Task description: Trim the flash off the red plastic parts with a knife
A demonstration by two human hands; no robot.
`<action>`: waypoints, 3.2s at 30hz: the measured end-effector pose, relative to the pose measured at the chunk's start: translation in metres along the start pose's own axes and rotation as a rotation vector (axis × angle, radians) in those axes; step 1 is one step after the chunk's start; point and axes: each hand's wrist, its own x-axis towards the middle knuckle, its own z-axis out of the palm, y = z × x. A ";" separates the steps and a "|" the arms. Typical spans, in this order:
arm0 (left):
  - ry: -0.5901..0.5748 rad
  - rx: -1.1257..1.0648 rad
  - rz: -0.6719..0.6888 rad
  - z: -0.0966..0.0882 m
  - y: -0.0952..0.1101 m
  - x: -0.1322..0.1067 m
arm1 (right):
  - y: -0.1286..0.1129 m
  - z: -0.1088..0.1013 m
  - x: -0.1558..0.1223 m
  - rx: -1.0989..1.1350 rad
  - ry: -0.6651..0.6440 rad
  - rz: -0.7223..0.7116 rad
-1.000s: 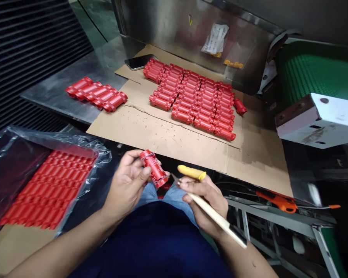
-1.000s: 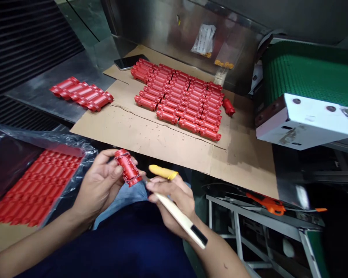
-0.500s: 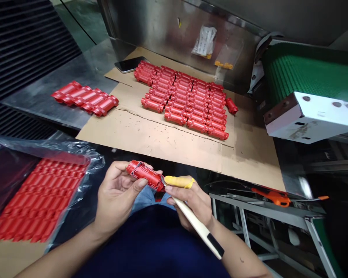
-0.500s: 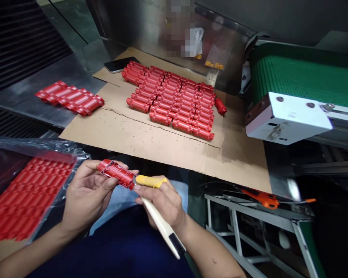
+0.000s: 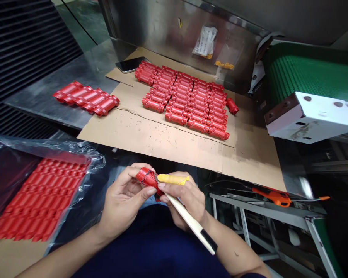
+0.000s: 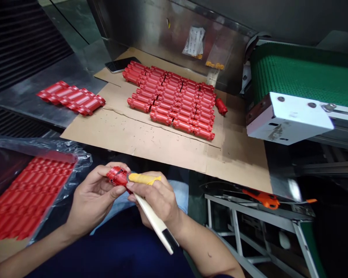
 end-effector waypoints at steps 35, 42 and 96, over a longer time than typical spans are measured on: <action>0.011 0.005 -0.011 0.004 0.005 0.000 | -0.007 -0.009 0.002 0.018 -0.045 0.059; 0.021 0.009 -0.027 0.001 -0.001 -0.001 | 0.002 -0.018 0.007 0.055 -0.173 0.009; 0.060 -0.423 -0.633 0.002 0.010 0.013 | 0.002 -0.014 -0.002 0.163 -0.154 0.005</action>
